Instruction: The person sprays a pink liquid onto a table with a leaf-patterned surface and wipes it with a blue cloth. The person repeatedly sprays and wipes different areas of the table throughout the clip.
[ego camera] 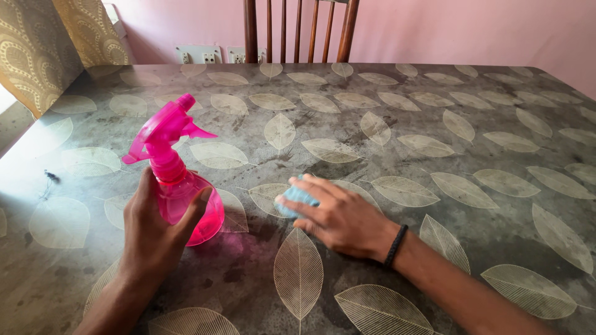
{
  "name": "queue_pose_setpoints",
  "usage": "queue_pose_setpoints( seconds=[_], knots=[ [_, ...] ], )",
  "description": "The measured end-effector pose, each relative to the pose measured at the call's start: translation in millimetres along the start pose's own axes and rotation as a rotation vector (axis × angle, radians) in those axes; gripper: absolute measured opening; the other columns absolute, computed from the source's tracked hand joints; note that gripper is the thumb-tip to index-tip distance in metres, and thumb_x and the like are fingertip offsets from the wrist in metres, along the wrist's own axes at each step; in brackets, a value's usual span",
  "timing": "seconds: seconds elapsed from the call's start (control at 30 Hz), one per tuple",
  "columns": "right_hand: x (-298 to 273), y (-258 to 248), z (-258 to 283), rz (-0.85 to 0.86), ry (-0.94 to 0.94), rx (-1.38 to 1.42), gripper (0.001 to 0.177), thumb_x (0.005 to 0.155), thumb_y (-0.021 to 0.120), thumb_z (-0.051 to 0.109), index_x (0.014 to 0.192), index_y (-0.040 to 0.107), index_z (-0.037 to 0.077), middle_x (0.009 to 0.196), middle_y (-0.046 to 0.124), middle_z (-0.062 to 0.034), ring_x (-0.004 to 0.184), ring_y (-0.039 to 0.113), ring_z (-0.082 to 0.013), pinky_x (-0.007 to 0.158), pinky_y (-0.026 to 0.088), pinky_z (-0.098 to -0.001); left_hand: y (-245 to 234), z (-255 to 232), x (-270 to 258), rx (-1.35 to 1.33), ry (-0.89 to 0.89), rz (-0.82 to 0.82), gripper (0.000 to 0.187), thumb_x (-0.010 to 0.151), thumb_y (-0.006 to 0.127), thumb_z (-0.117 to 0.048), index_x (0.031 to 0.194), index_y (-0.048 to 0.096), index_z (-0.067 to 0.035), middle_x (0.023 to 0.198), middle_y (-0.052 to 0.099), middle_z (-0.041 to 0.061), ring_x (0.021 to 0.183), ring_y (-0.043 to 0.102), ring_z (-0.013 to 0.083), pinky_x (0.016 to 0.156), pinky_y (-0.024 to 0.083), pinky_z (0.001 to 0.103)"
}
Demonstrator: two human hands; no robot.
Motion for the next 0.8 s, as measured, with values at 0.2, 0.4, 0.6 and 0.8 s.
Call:
queue_pose_setpoints(
  seconds=[0.2, 0.4, 0.6, 0.8],
  knots=[
    [-5.8, -1.1, -20.6, -0.078, -0.092, 0.2, 0.037, 0.096, 0.065, 0.029, 0.132, 0.07, 0.023, 0.148, 0.06, -0.013, 0.142, 0.05, -0.0332, 0.116, 0.044, -0.0505, 0.6, 4.5, 0.8, 0.064, -0.014, -0.008, 0.049, 0.084, 0.082, -0.025, 0.118, 0.058, 0.001, 0.104, 0.074, 0.017, 0.096, 0.075, 0.0287, 0.085, 0.058, 0.041],
    [-11.8, -15.1, -87.2, -0.224, 0.487, 0.093, 0.032, 0.092, 0.067, 0.023, 0.122, 0.076, 0.016, 0.124, 0.059, -0.0114, 0.116, 0.057, -0.0302, 0.101, 0.053, -0.045, 2.0, -1.4, 1.0, 0.078, 0.035, -0.065, 0.049, 0.083, 0.081, -0.022, 0.123, 0.061, -0.002, 0.108, 0.075, 0.015, 0.1, 0.075, 0.0288, 0.087, 0.058, 0.04],
    [0.1, -5.1, -29.5, -0.109, 0.248, 0.159, 0.038, 0.093, 0.068, 0.025, 0.129, 0.072, 0.013, 0.124, 0.056, -0.0142, 0.113, 0.054, -0.0278, 0.096, 0.053, -0.0414, 5.1, -1.3, 2.9, 0.078, 0.046, -0.063, 0.048, 0.082, 0.081, -0.017, 0.122, 0.06, -0.001, 0.11, 0.075, 0.014, 0.102, 0.075, 0.0274, 0.088, 0.058, 0.039],
    [5.1, -20.6, -30.6, -0.126, 0.145, 0.274, 0.036, 0.084, 0.076, 0.024, 0.12, 0.077, 0.021, 0.125, 0.06, -0.006, 0.119, 0.054, -0.0283, 0.099, 0.052, -0.0413, 9.4, 8.5, 6.5, 0.092, 0.015, -0.073, 0.052, 0.075, 0.081, -0.016, 0.12, 0.061, 0.001, 0.115, 0.075, 0.014, 0.102, 0.075, 0.0264, 0.088, 0.059, 0.038]
  ],
)
Point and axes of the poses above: each hand's wrist, its own x-axis towards the middle knuckle, its own y-axis out of the palm, z = x × y, the point moved 3 cm from there along x, towards the middle knuckle
